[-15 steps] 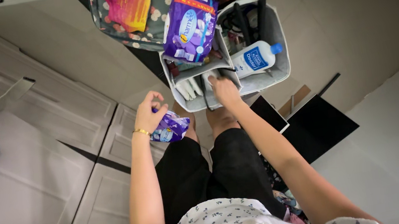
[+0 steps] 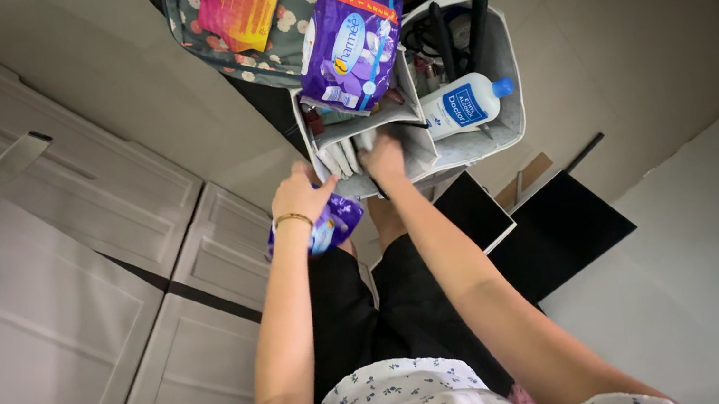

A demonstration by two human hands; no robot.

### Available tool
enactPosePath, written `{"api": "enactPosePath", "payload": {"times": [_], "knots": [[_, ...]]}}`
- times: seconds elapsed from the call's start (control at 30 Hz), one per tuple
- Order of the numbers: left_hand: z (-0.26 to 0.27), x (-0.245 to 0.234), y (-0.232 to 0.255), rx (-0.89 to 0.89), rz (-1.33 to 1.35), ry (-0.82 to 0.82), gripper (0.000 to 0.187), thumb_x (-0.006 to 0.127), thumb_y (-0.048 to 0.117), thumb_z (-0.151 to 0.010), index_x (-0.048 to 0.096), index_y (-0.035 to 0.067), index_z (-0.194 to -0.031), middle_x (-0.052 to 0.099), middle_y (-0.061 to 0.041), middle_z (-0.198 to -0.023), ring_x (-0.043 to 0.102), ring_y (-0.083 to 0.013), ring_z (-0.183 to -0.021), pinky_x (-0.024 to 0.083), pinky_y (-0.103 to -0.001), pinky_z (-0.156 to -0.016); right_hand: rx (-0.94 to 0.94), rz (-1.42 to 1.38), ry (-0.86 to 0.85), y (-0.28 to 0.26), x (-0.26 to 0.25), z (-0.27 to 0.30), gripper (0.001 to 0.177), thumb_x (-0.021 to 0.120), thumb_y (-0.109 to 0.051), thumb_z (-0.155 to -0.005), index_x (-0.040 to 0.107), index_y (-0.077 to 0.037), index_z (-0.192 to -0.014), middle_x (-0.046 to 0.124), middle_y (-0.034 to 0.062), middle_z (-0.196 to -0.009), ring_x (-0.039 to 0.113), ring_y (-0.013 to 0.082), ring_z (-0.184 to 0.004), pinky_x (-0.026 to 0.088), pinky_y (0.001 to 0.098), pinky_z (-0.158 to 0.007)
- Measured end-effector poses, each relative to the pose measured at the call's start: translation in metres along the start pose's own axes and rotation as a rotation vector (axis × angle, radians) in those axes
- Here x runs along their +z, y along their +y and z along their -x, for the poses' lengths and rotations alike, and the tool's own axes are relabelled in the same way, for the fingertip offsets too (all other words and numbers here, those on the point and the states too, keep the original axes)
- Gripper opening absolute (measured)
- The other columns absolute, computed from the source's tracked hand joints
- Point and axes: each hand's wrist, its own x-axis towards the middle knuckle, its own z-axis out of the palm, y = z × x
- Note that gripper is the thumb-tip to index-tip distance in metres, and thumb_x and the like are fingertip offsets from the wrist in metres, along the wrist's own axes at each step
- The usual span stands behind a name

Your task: The person packs various toiletries and personal items into a large grey tote bag and a smaller floral pouch. Items handled include wet wipes, a bottle of hand sanitizer, cotton pads, tubes of cream, and a small pink pouch. The person also places a box of tissues onto a nearby shelf.

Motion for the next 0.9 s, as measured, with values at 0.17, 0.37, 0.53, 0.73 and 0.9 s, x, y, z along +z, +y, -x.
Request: {"api": "enactPosePath", "payload": {"times": [0.17,0.37,0.53,0.73,0.9], "knots": [[0.029,0.030,0.041,0.082,-0.229,-0.092,0.051,0.070,0.057,-0.087,0.077,0.007,-0.095,0.074,-0.020,-0.099,0.073,-0.0379,-0.094,0.058,-0.048,-0.081,0.047,-0.043,0.006,-0.010,-0.033,0.019,0.049,0.077,-0.033,-0.084,0.065,0.000,-0.119,0.073,0.0297,-0.100,0.072,0.0444,-0.097,0.058,0.0490,-0.091],[-0.024,0.103,0.058,0.088,-0.174,-0.034,0.039,0.076,0.043,-0.079,0.078,0.008,-0.095,0.073,-0.018,-0.100,0.072,-0.0361,-0.093,0.059,-0.047,-0.079,-0.146,-0.106,0.110,0.000,-0.153,0.085,0.061,0.074,-0.022,-0.080,0.058,-0.004,-0.136,0.073,0.0274,-0.096,0.071,0.0455,-0.088,0.055,0.0539,-0.081],[-0.020,0.151,0.085,0.367,-0.036,-0.030,0.020,0.067,0.026,-0.086,0.076,0.011,-0.096,0.076,-0.018,-0.095,0.073,-0.0366,-0.090,0.058,-0.049,-0.079,-0.237,-0.577,0.282,0.073,-0.201,0.105,0.047,0.071,-0.010,-0.084,0.063,0.000,-0.129,0.073,0.0179,-0.113,0.071,0.0324,-0.104,0.056,0.0430,-0.091],[0.048,0.199,0.161,0.997,-0.230,-0.155,0.027,0.053,0.016,-0.090,0.068,0.015,-0.112,0.072,-0.016,-0.099,0.073,-0.0370,-0.077,0.057,-0.051,-0.065,-0.107,-1.429,0.290,0.121,-0.277,0.124,0.042,0.054,0.002,-0.089,0.058,0.002,-0.131,0.068,0.0111,-0.125,0.067,0.0214,-0.117,0.053,0.0335,-0.103],[0.059,0.227,0.185,1.198,-0.201,-0.279,0.022,0.049,0.024,-0.096,0.069,0.013,-0.095,0.074,-0.009,-0.098,0.073,-0.0327,-0.079,0.057,-0.049,-0.069,-0.056,-1.479,0.113,0.090,-0.279,0.115,0.048,0.059,0.005,-0.085,0.054,0.000,-0.133,0.066,0.0099,-0.124,0.066,0.0211,-0.115,0.053,0.0348,-0.101]]}}
